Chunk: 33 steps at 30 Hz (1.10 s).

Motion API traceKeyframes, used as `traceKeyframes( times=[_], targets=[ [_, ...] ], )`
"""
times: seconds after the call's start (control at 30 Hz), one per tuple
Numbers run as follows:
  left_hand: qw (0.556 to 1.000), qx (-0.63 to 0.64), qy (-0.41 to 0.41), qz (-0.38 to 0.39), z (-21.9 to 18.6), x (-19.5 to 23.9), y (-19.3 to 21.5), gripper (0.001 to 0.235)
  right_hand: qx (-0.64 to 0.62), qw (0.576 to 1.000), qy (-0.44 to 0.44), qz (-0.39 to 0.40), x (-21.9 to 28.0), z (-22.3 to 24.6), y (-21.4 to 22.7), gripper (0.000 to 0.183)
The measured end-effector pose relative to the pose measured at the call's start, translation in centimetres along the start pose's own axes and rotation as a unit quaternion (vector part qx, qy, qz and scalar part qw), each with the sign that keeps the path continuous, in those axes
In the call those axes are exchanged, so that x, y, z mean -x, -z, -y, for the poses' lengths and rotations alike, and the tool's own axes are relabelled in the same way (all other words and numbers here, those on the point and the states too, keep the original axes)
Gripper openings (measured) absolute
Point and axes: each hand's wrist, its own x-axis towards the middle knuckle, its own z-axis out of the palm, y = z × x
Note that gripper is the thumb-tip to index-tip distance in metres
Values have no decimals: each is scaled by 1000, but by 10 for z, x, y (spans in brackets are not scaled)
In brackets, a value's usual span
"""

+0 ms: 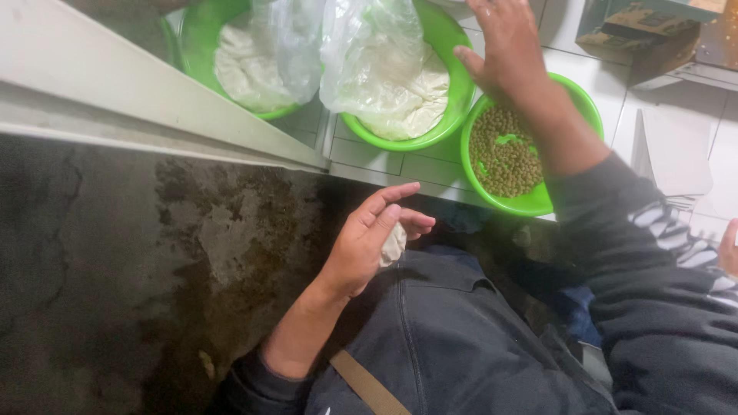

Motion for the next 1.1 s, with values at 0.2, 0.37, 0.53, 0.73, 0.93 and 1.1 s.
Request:
traceKeyframes(
  times=[0.2, 0.37, 0.53, 0.73, 0.93, 1.1],
  targets=[
    [870, -326, -369, -5, -36, 1, -36, 30, -672, 643, -318, 186, 44, 126, 86, 38],
    [762, -406, -499, -71, -42, -21, -42, 21, -724, 586, -362, 36, 46, 187, 112, 36],
    [992, -65, -108, -25, -20, -47, -16, 32, -364, 884, -280, -87, 55, 194, 113, 29],
    [951, 281, 87, 92, 1, -65, -7, 40, -444, 837, -279, -157, 66, 187, 118, 22],
    [981, 134, 129, 64, -4, -49, -33, 22, -245, 924, -223, -191, 81, 182, 129, 25],
    [997, 23, 27, 62, -3, -40, -44, 18, -186, 957, -150, -166, 90, 178, 142, 28]
  ],
)
